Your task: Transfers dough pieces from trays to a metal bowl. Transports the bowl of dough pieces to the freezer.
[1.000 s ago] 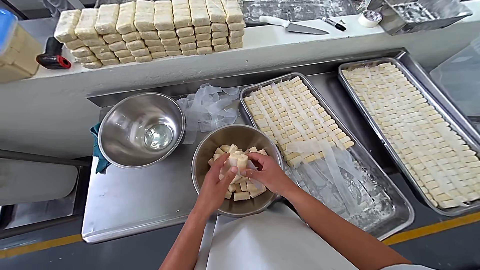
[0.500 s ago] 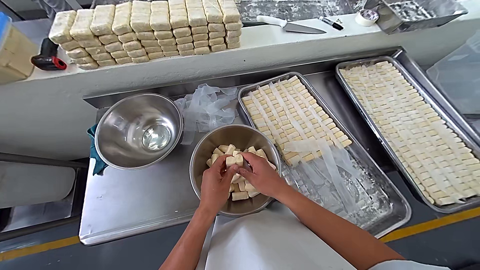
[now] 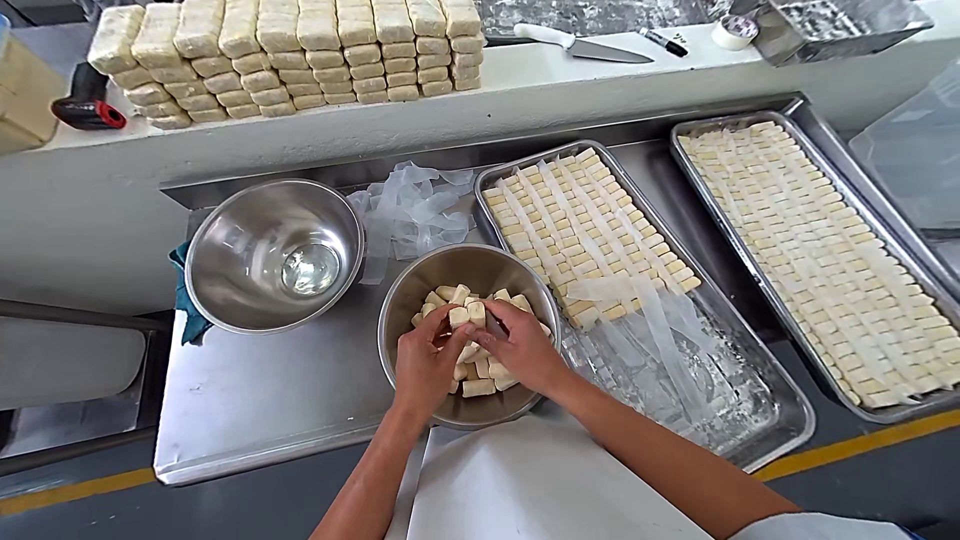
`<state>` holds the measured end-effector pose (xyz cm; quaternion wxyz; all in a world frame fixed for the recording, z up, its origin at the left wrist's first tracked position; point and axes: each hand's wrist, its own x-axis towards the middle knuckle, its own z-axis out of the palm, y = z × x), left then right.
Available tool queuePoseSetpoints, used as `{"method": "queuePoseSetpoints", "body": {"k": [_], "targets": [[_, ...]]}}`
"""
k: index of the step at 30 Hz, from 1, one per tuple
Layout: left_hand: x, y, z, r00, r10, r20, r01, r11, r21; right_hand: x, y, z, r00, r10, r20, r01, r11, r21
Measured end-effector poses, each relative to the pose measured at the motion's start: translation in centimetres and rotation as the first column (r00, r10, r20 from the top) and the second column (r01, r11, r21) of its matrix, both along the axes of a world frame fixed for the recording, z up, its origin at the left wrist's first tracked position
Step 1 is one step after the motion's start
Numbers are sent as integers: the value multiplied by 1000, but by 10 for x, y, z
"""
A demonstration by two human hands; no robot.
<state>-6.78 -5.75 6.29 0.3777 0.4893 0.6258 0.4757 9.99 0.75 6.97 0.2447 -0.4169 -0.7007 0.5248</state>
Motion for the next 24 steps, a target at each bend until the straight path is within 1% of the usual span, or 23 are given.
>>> {"method": "queuePoseSetpoints", "body": {"k": [1, 2, 3, 4, 6, 7, 8, 9, 11, 12, 14, 17, 19, 21, 23, 24], "targets": [[-8, 1, 2, 991, -38, 131, 42, 999, -26, 6, 8, 4, 994, 32, -107, -50, 985, -164], [-15, 1, 3, 955, -67, 289, 84, 995, -45, 13, 16, 6, 971, 52, -233, -124, 944, -307], [-20, 1, 1, 892, -87, 444, 121, 992, -49, 19, 23, 6, 937, 53, -345, -205, 884, -420], [-21, 1, 0, 818, -88, 569, 141, 989, -50, 23, 26, 5, 902, 51, -429, -279, 827, -488], [-20, 6, -4, 680, -36, 733, 130, 989, -72, 25, 30, 6, 857, 51, -512, -367, 758, -539], [-20, 9, -6, 642, -7, 767, 124, 988, -95, 25, 32, 8, 857, 57, -512, -376, 749, -545], [-21, 13, -8, 648, 24, 762, 119, 984, -132, 24, 34, 12, 872, 65, -484, -357, 761, -541], [-21, 15, -11, 696, 61, 716, 101, 978, -182, 23, 34, 16, 903, 66, -425, -306, 792, -528], [-24, 16, -20, 845, 131, 519, 11, 965, -261, 17, 34, 26, 967, 45, -249, -160, 873, -461], [-27, 14, -25, 899, 141, 415, -33, 966, -256, 13, 34, 29, 987, 37, -158, -99, 906, -411], [-31, 11, -29, 952, 149, 269, -106, 980, -167, 5, 40, 29, 998, 50, -30, -57, 938, -343], [-27, 7, -9, 985, 72, 160, -66, 997, -40, -1, 48, 31, 992, 118, 47, -99, 950, -296], [-21, 7, 4, 998, 10, 57, -10, 1000, 11, -5, 51, 36, 974, 150, 172, -122, 978, -167], [-14, 9, 9, 993, -60, -99, 63, 998, 31, -9, 50, 45, 946, 182, 268, -178, 983, -41], [-6, 16, 7, 963, -106, -249, 124, 991, 59, -10, 46, 57, 940, 230, 251, -251, 966, 57], [-3, 20, 1, 944, -100, -315, 130, 989, 75, -11, 44, 63, 944, 248, 220, -275, 956, 103]]}}
